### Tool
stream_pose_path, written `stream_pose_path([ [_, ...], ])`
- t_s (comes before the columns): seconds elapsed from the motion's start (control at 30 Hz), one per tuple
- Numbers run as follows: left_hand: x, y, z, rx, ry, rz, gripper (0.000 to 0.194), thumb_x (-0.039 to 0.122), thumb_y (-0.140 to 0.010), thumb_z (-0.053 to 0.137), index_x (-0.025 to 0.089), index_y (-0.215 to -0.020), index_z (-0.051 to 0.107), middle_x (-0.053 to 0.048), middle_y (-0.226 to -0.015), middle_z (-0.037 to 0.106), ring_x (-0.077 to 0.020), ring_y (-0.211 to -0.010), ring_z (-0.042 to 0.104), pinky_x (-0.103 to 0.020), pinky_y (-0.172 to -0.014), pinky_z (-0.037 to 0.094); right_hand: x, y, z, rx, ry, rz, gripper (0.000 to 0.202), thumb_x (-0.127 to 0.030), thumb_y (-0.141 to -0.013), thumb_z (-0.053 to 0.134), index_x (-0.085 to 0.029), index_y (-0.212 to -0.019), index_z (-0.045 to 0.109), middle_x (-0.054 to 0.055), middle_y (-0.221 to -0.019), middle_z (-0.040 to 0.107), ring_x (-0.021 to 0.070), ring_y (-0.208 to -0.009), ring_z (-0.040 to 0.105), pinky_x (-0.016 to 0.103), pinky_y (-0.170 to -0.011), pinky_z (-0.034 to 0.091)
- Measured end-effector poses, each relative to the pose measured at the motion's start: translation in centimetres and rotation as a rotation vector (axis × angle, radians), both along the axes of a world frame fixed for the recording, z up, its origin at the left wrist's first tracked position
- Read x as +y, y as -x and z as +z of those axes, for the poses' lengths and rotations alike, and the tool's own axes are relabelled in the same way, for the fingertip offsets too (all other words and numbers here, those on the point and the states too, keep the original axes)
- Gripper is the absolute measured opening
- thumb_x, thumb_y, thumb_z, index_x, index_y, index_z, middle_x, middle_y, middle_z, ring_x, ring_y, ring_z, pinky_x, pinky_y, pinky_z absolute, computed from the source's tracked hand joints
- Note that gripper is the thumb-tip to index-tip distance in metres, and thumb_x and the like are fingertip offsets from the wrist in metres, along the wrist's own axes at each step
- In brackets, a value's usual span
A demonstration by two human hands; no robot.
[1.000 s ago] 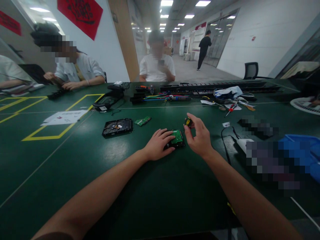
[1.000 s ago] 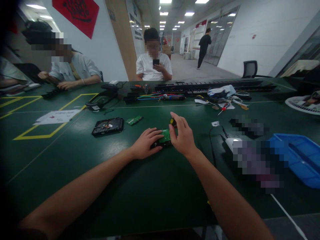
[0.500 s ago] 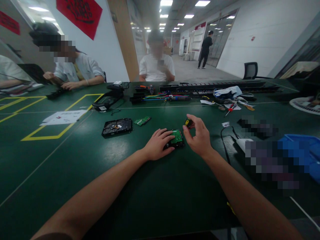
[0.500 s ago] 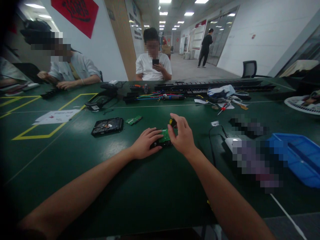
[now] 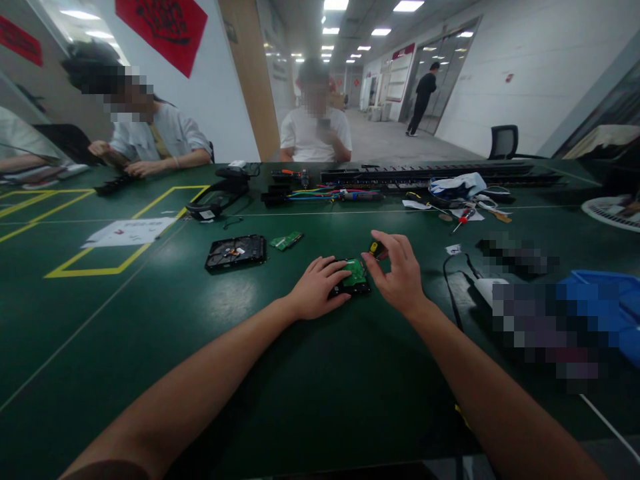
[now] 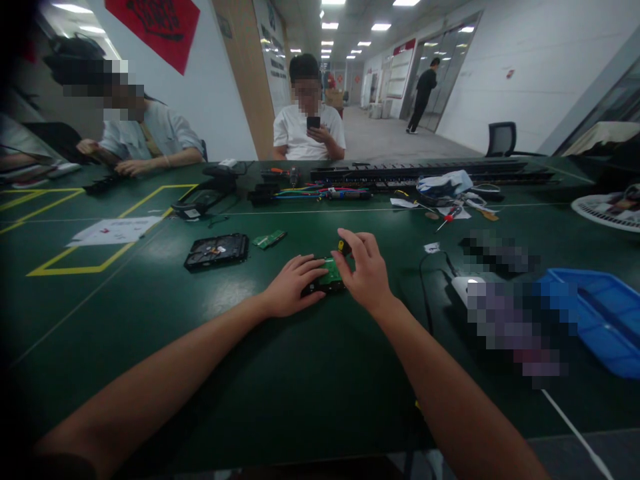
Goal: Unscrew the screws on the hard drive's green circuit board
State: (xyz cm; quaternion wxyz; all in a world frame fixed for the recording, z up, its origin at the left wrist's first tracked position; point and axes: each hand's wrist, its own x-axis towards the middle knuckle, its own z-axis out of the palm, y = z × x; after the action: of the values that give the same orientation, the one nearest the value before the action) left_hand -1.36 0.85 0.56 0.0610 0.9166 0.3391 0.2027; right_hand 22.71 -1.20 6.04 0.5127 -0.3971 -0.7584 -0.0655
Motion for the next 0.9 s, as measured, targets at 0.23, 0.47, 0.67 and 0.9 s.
stream_pose_path([
  [0.23, -0.04, -0.02, 0.10, 0.009, -0.004, 0.004, 0.058, 0.054, -0.100, 0.064, 0.026, -0.150, 0.056, -0.009, -0.163, 0.050, -0.0386, -0.156, 0.037, -0.066, -0.130, 0.027, -0.21, 0.18, 0.06, -0.017, 0.029, 0.023, 0.052, -0.023, -0.102, 0.063, -0.034, -0.151, 0.050, 0.007, -0.120, 0.061, 0.0202, -0.090, 0.065, 0.042, -0.083, 0.061],
  [0.47, -0.03, 0.07, 0.09, -0.011, 0.013, -0.003, 0.059, 0.052, -0.098, 0.066, 0.028, -0.151, 0.055, -0.010, -0.163, 0.051, -0.0382, -0.157, 0.037, -0.067, -0.129, 0.027, -0.16, 0.09, 0.14, -0.024, 0.055, 0.006, 0.056, -0.024, -0.103, 0.061, -0.035, -0.156, 0.046, 0.007, -0.117, 0.063, 0.0229, -0.095, 0.065, 0.045, -0.087, 0.061],
  [0.67, -0.06, 0.07, 0.16, -0.001, 0.019, 0.001, 0.059, 0.053, -0.098, 0.066, 0.027, -0.150, 0.055, -0.009, -0.163, 0.051, -0.0384, -0.157, 0.037, -0.066, -0.129, 0.027, 0.16, -0.22, -0.22, 0.014, 0.076, -0.024, 0.059, -0.027, -0.101, 0.064, -0.034, -0.156, 0.044, 0.008, -0.117, 0.065, 0.0239, -0.091, 0.067, 0.047, -0.084, 0.063],
  [0.9, -0.07, 0.06, 0.15, 0.005, 0.007, -0.003, 0.059, 0.053, -0.099, 0.065, 0.027, -0.151, 0.055, -0.010, -0.163, 0.051, -0.0384, -0.157, 0.037, -0.066, -0.129, 0.027, 0.15, -0.16, -0.30, 0.006, 0.046, 0.012, 0.055, -0.027, -0.102, 0.064, -0.035, -0.153, 0.047, 0.008, -0.122, 0.062, 0.0228, -0.094, 0.066, 0.044, -0.083, 0.064],
])
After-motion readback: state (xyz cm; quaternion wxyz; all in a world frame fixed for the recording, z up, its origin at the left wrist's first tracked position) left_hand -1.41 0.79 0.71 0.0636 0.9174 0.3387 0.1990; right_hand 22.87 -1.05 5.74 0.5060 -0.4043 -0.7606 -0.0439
